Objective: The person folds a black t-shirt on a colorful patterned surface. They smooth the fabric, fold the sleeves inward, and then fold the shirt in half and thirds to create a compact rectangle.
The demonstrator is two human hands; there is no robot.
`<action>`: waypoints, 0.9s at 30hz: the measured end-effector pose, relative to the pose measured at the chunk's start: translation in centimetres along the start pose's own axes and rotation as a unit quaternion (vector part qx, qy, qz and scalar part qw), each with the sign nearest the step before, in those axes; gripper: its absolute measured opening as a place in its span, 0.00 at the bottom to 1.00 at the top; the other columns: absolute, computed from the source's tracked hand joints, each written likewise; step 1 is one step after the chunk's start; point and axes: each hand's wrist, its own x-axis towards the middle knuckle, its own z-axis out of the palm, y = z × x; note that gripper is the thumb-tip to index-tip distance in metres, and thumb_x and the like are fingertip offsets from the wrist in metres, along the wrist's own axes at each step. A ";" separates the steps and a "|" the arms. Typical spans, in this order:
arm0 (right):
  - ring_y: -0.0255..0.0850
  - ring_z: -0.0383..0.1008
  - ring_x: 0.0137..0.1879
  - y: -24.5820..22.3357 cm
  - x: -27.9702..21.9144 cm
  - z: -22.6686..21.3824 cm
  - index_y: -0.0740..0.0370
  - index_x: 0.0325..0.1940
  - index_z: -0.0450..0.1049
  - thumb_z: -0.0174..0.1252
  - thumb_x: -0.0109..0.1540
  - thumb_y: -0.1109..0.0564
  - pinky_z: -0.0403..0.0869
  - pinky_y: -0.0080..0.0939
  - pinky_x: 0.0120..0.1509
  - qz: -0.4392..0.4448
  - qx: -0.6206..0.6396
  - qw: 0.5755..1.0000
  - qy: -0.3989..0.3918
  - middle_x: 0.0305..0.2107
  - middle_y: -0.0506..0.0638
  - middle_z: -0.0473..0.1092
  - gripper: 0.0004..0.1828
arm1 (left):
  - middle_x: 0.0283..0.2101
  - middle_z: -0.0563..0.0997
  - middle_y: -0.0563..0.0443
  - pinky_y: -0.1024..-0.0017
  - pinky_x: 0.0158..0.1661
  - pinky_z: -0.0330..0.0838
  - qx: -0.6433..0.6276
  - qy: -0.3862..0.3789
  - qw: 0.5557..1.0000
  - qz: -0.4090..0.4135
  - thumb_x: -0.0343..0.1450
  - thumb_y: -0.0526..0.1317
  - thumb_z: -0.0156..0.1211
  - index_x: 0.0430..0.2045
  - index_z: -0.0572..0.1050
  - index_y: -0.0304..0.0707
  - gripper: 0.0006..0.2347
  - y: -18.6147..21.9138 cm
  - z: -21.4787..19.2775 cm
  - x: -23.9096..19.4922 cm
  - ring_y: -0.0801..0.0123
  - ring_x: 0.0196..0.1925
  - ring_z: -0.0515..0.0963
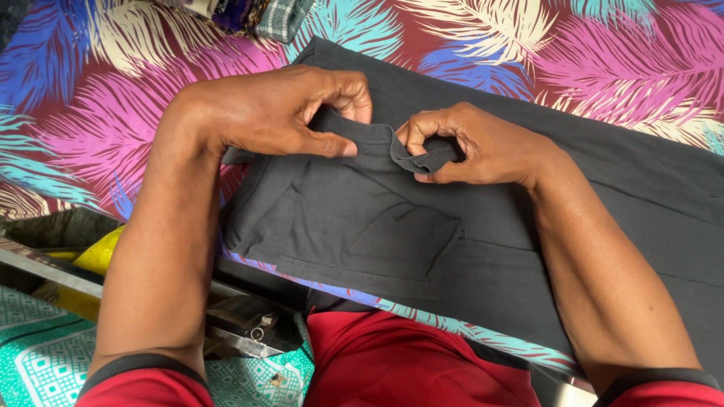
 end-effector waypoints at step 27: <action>0.39 0.77 0.57 -0.6 0.0 -0.1 0.59 0.37 0.69 0.66 0.57 0.58 0.69 0.41 0.62 0.001 0.009 0.999 -0.038 0.54 0.50 0.78 0.11 | 0.28 0.76 0.58 0.75 0.32 0.72 -0.022 -0.131 0.991 -0.015 0.63 0.37 0.77 0.49 0.77 0.47 0.21 0.4 1.2 0.8 0.75 0.30 0.74</action>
